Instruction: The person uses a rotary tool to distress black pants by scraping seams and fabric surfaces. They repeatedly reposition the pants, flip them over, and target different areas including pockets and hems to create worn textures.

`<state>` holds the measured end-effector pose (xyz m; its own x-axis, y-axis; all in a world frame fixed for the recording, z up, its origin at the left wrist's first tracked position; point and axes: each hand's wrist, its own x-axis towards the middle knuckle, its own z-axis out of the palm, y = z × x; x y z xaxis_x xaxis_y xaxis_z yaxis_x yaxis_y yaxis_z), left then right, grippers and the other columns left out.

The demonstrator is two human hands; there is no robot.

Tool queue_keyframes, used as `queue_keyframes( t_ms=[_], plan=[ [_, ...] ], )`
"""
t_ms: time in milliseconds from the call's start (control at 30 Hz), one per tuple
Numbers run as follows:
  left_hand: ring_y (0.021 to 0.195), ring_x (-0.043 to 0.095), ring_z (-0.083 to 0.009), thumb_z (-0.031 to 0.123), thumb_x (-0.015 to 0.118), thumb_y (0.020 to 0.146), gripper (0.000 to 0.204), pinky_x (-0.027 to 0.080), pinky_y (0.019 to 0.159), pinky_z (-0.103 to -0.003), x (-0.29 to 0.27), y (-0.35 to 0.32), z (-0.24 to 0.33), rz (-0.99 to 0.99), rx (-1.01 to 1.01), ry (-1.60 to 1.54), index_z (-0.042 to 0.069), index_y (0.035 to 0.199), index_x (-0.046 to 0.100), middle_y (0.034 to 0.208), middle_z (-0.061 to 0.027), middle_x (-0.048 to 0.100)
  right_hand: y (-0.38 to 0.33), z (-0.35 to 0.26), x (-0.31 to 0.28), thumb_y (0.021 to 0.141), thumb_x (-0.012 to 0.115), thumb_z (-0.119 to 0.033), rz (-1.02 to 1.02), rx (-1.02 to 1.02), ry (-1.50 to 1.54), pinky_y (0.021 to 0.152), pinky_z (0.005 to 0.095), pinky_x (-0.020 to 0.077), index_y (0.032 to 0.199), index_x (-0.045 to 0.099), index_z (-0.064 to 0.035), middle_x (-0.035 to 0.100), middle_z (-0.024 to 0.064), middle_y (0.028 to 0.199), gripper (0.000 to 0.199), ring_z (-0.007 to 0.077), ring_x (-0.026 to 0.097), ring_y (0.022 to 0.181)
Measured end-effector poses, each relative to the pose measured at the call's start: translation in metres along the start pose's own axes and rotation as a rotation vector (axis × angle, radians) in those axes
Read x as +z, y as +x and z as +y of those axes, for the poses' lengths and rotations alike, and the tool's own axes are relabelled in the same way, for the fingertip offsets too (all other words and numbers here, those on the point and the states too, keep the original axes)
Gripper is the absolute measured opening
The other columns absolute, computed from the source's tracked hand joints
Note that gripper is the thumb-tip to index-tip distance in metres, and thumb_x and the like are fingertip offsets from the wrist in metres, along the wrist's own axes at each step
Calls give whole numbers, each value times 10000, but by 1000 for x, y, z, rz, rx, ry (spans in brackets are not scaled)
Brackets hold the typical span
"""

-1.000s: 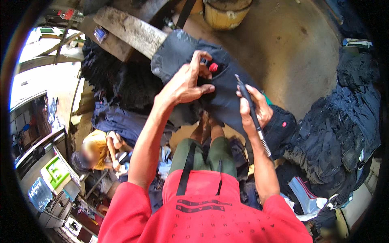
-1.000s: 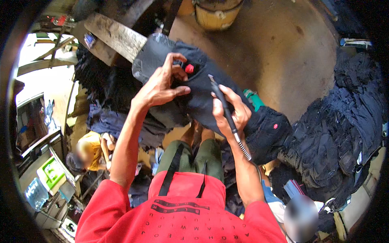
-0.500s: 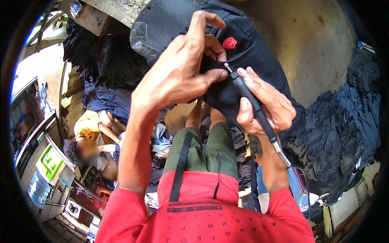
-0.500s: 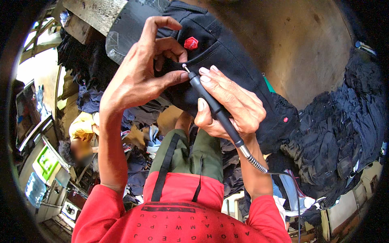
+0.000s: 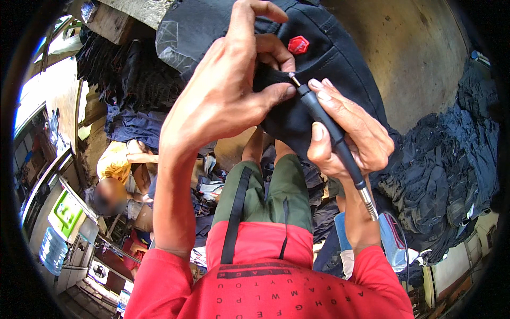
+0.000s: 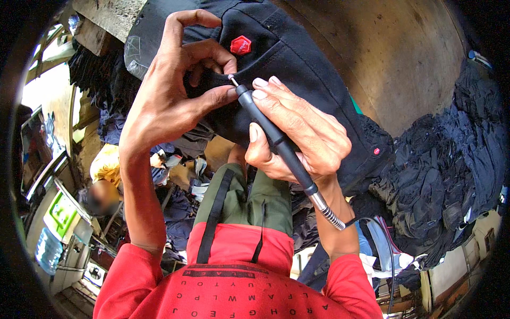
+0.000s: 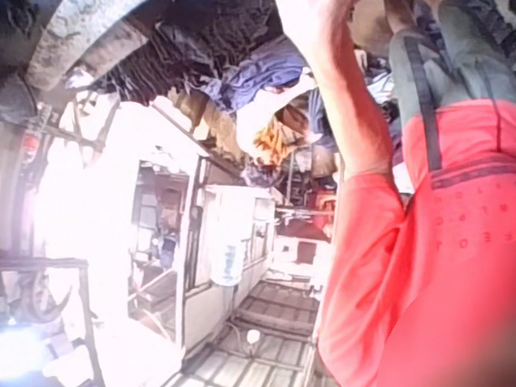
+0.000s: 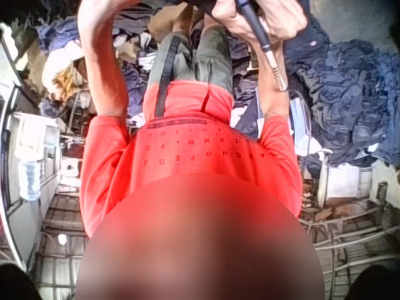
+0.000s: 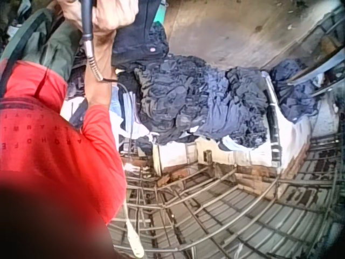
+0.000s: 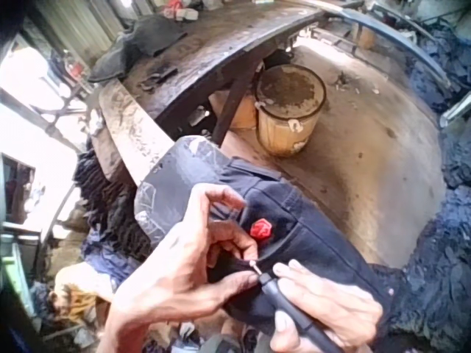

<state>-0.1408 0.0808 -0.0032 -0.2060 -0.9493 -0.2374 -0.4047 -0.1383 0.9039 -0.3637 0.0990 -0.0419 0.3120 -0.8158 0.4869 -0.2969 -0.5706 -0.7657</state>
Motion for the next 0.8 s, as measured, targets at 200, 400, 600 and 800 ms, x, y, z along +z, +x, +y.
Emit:
queue_keyframes(
  t_ms=[200,400,600,800],
  plan=[
    [927,649,-113,-15,876,862,845,501,848,-250,0,0,-6,-25,-28,-80,63,1514,345,1021,-26,732,-2,1,0,801,692,-22,17,23,4,981,479,660,1113,777,131,811,295,1027,358,400,827,1007],
    [1016,612,-121,-67,789,938,777,467,958,-290,-2,1,1,-113,-155,-374,95,1503,280,1061,-64,690,-6,1,-3,817,690,-21,11,60,10,987,493,655,1127,769,137,808,302,1038,356,400,824,1019],
    [1023,613,-120,-80,791,926,789,465,971,-293,0,3,4,-88,-190,-419,89,1501,278,1068,-62,694,-7,3,-5,839,687,-6,9,59,17,1012,511,640,1175,745,146,799,316,1059,373,412,813,1055],
    [1043,620,-124,-79,799,920,793,456,1011,-315,6,0,-2,-45,-154,-364,91,1494,279,1084,-68,708,-7,4,-5,844,691,-2,-5,60,33,1014,511,638,1180,741,142,799,316,1073,369,413,812,1060]
  ],
)
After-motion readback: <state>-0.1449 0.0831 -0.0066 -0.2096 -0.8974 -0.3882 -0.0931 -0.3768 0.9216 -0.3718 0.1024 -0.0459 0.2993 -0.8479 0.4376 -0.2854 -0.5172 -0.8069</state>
